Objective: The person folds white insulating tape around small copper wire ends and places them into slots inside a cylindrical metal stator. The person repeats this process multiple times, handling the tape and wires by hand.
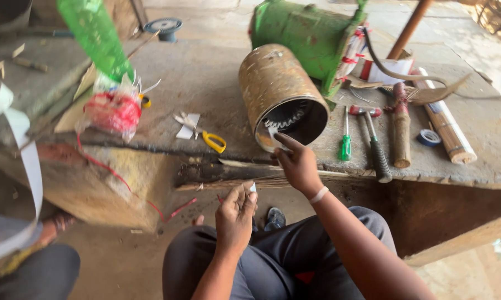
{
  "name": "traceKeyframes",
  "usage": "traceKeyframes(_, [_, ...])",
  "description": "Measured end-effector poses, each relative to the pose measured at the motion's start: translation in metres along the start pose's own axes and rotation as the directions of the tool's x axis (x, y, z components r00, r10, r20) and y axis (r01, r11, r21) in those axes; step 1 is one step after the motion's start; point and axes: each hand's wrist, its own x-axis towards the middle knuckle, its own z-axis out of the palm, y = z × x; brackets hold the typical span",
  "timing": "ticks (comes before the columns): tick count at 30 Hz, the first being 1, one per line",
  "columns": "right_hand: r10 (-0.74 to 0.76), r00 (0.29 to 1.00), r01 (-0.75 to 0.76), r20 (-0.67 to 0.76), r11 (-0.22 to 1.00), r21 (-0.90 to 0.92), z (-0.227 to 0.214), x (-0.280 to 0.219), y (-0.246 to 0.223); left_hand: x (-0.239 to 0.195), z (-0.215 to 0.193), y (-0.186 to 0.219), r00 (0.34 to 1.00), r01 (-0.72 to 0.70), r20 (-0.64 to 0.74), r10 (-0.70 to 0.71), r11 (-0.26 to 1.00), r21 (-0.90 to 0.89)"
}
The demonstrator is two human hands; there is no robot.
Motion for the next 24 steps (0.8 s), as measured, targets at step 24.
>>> traceKeyframes(24, [0.059, 0.995, -0.077, -0.078, 0.964, -0.254, 0.025, 0.045, 0.002, -0.002, 0.003, 0.009, 0.971, 0.164, 0.151, -0.187, 0.975, 0.153])
